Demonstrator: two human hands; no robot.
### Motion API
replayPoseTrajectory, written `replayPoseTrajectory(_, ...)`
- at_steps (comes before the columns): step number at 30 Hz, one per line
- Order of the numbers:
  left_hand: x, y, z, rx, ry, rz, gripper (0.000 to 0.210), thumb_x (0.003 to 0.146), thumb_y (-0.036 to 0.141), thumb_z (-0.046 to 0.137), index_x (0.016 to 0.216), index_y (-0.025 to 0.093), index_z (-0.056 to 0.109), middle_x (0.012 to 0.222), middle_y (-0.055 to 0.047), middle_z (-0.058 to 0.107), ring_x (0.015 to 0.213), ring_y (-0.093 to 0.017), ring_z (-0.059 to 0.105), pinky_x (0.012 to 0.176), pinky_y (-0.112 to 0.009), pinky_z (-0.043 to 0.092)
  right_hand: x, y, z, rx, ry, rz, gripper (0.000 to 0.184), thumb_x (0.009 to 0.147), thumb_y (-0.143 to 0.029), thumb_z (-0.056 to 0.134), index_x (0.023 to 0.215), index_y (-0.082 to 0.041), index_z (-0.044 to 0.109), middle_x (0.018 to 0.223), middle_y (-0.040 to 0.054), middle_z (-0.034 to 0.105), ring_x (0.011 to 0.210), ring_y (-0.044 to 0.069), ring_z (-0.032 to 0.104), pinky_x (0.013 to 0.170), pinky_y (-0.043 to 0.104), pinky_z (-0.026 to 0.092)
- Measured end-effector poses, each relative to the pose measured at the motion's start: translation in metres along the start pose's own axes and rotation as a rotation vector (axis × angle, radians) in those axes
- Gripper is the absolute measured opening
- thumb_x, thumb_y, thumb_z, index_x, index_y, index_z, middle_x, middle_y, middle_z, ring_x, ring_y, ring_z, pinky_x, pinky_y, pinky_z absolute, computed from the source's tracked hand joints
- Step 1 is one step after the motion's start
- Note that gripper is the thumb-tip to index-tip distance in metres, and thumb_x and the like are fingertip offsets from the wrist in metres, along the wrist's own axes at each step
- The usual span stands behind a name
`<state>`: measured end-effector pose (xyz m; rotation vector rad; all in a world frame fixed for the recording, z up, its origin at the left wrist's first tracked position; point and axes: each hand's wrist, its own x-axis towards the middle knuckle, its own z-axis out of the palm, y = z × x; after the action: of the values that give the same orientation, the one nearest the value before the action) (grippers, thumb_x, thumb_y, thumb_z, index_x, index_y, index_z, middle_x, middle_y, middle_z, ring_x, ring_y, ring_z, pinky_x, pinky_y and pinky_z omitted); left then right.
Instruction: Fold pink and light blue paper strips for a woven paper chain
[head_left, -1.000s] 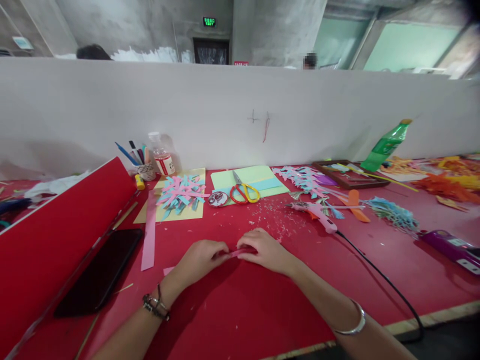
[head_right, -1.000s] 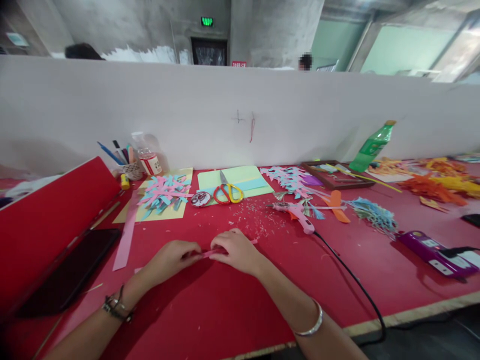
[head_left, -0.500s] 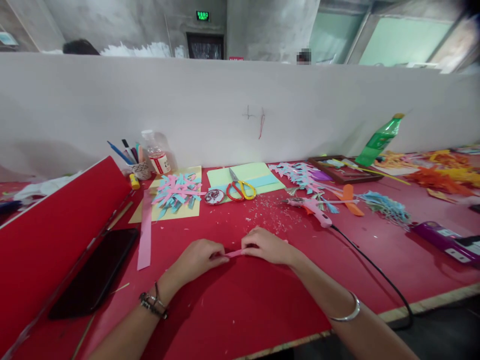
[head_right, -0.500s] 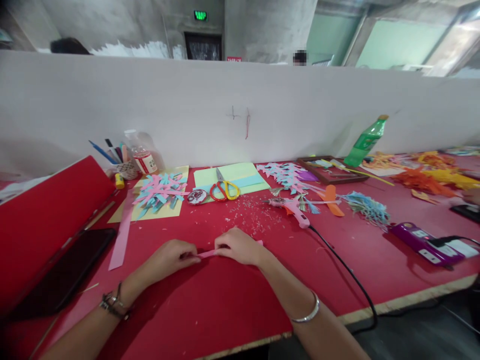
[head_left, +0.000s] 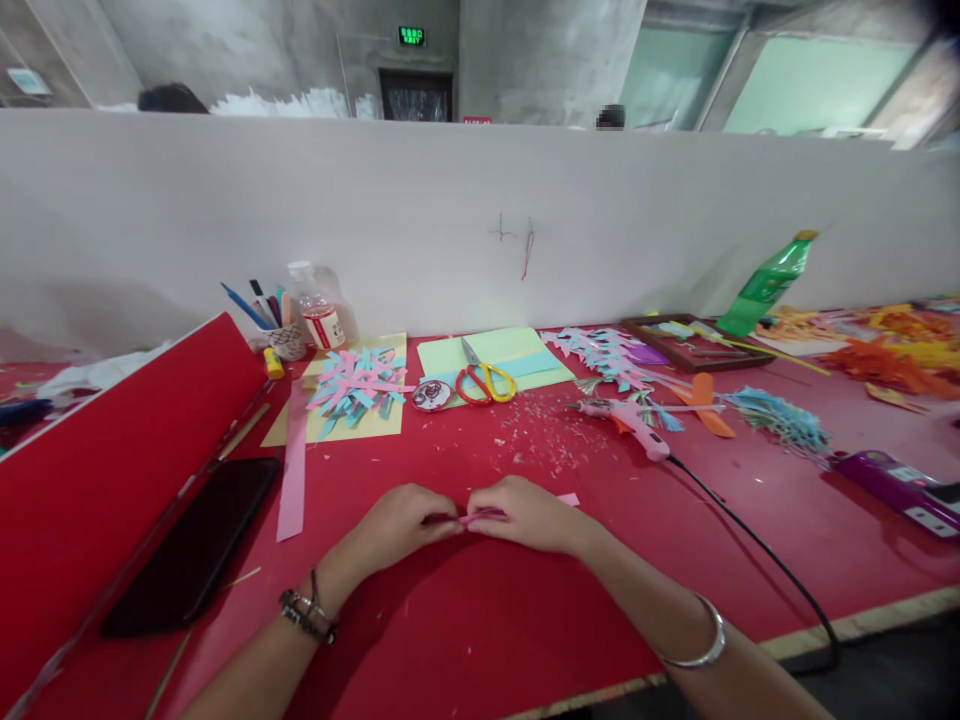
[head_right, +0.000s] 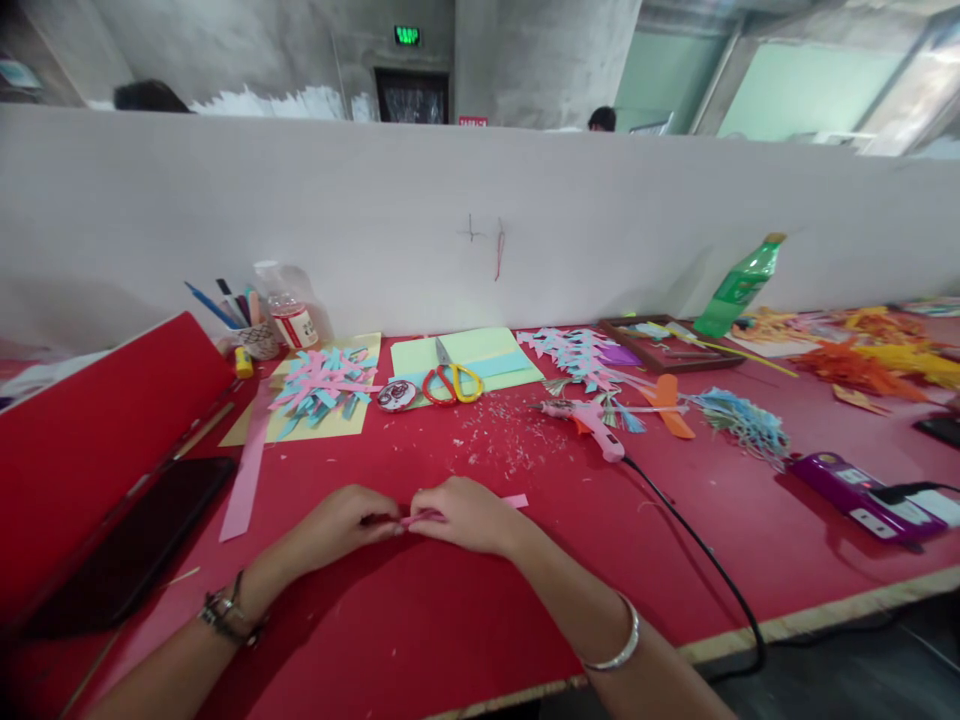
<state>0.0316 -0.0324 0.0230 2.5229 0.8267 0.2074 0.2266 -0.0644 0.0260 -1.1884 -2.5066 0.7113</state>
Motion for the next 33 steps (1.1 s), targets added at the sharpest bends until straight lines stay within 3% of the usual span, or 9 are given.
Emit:
replayPoseTrajectory(9,0.002,0.002,-0.002,0.029,-0.018,0.052,0.034,0.082,0.039,0.036,0.069,0.016,0.058,0.057,0.001,0.054,0.051,-0.008,0.042,0.048,-0.019,0.023,0.001,-0.001,-0.005,0.114,0.030,-0.004,0.032,0.080,-0.039,0.041,0.067,-0.015,0.058,0.056,-0.0026,0.051,0.053,0.007,0.044,0.050,0.017,0.027)
replayPoseTrajectory(18,0.000,0.004,0.003,0.140,0.031,0.077,0.031,0.080,0.042,0.039,0.078,0.018,0.059,0.071,-0.002,0.060,0.064,-0.013,0.052,0.055,-0.021,0.028,0.001,0.001,-0.001,0.118,0.022,-0.025,0.029,0.081,-0.033,0.041,0.067,-0.015,0.059,0.059,-0.0018,0.055,0.054,0.007,0.046,0.053,0.017,0.029)
replayPoseTrajectory(33,0.003,0.011,-0.003,-0.135,-0.060,0.030,0.027,0.082,0.030,0.038,0.074,0.013,0.058,0.062,0.001,0.057,0.054,-0.007,0.045,0.050,-0.017,0.027,0.005,0.001,-0.001,0.178,0.014,-0.030,0.029,0.080,-0.034,0.042,0.068,-0.013,0.058,0.056,-0.0024,0.049,0.052,0.006,0.041,0.049,0.017,0.026)
